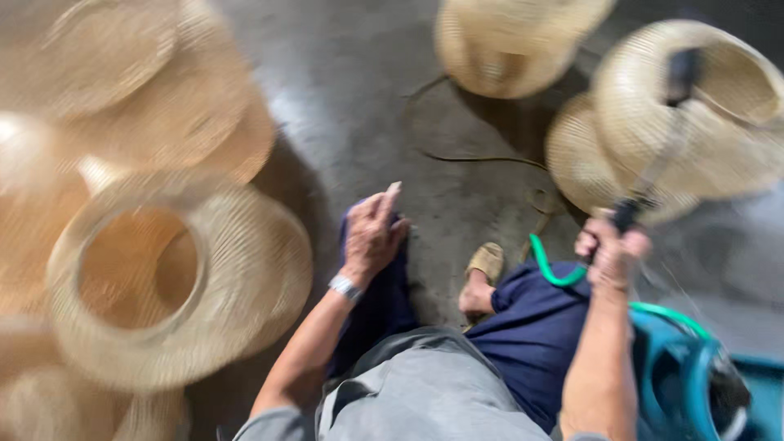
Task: The person uses a handheld blowtorch to apply heat to the surface of woven bamboo baskets. They rotate the basket with one hand while directing the flame with the other, treating the exterior and interior surfaces. The person works on multiple baskets, moving from one to the next.
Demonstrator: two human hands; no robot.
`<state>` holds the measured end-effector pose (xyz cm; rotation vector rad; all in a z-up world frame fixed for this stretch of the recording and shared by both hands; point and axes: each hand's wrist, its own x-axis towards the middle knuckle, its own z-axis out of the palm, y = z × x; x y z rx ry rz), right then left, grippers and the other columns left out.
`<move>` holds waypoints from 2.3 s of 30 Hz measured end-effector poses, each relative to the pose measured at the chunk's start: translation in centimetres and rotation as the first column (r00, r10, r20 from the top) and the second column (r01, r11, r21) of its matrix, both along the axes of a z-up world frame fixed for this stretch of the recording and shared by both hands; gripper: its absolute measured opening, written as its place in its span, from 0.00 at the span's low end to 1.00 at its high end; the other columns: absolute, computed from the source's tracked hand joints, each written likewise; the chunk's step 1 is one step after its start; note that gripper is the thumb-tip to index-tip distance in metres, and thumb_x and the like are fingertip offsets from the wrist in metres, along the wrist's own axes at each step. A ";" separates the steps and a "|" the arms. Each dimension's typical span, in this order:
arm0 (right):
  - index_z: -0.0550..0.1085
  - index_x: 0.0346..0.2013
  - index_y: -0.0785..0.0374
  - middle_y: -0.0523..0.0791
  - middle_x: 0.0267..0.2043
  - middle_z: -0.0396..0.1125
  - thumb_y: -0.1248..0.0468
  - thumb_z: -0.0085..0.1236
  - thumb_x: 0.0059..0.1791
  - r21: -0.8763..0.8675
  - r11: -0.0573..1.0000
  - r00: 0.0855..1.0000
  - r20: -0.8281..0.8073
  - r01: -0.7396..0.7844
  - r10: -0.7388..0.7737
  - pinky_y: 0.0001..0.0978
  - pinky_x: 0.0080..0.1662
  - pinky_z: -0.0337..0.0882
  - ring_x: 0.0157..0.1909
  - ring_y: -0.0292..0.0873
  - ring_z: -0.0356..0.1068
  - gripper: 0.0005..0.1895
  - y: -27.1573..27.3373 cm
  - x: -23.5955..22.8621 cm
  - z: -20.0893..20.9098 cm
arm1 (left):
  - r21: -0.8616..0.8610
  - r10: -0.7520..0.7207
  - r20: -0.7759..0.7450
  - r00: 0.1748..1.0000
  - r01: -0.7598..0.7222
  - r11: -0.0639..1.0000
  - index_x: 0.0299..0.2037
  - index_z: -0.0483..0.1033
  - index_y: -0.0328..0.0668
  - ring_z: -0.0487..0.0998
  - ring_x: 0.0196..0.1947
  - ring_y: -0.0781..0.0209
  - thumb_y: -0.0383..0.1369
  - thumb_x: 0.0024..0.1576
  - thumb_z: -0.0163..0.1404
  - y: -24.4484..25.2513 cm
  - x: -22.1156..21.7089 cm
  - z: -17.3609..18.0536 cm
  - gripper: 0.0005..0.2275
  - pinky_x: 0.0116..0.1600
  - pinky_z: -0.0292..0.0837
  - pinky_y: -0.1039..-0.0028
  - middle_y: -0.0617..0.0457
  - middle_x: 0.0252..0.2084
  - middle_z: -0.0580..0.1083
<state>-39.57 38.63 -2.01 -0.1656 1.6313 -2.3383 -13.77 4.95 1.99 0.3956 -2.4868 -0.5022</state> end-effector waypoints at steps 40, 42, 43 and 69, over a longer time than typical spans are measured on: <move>0.64 0.66 0.67 0.51 0.62 0.64 0.65 0.61 0.47 0.591 0.806 0.972 -0.175 -0.022 0.155 0.38 0.57 0.73 0.60 0.46 0.68 0.32 -9.7 2.0 -6.0 | 0.954 -0.537 0.027 0.843 -0.182 -0.239 0.60 0.71 0.43 0.79 0.39 0.61 0.40 0.62 0.53 5.6 -21.6 -10.1 0.19 0.39 0.84 0.59 0.53 0.43 0.74; 0.61 0.69 0.65 0.50 0.61 0.66 0.64 0.62 0.47 0.627 0.765 0.966 -0.076 -0.146 0.246 0.37 0.57 0.72 0.59 0.45 0.69 0.36 -9.3 1.2 -5.4 | 0.961 -0.516 0.028 0.856 -0.164 -0.221 0.62 0.70 0.45 0.79 0.39 0.62 0.40 0.62 0.53 5.2 -22.0 -9.9 0.20 0.38 0.83 0.60 0.52 0.42 0.74; 0.60 0.70 0.63 0.50 0.60 0.68 0.63 0.62 0.47 0.640 0.740 0.957 -0.025 -0.207 0.290 0.37 0.57 0.71 0.59 0.44 0.69 0.38 -9.4 0.8 -5.1 | 0.961 -0.508 0.023 0.861 -0.158 -0.225 0.62 0.69 0.44 0.79 0.40 0.62 0.40 0.61 0.53 5.0 -22.1 -9.8 0.20 0.38 0.84 0.60 0.52 0.44 0.74; 0.68 0.56 0.67 0.47 0.44 0.74 0.71 0.57 0.46 0.453 0.798 0.909 0.077 -0.398 0.409 0.34 0.48 0.74 0.47 0.40 0.73 0.23 -14.1 -1.0 -7.1 | 0.975 -0.387 -0.025 0.922 -0.063 -0.211 0.46 0.73 0.39 0.76 0.36 0.68 0.35 0.59 0.56 4.8 -23.3 -10.5 0.11 0.37 0.75 0.73 0.57 0.38 0.75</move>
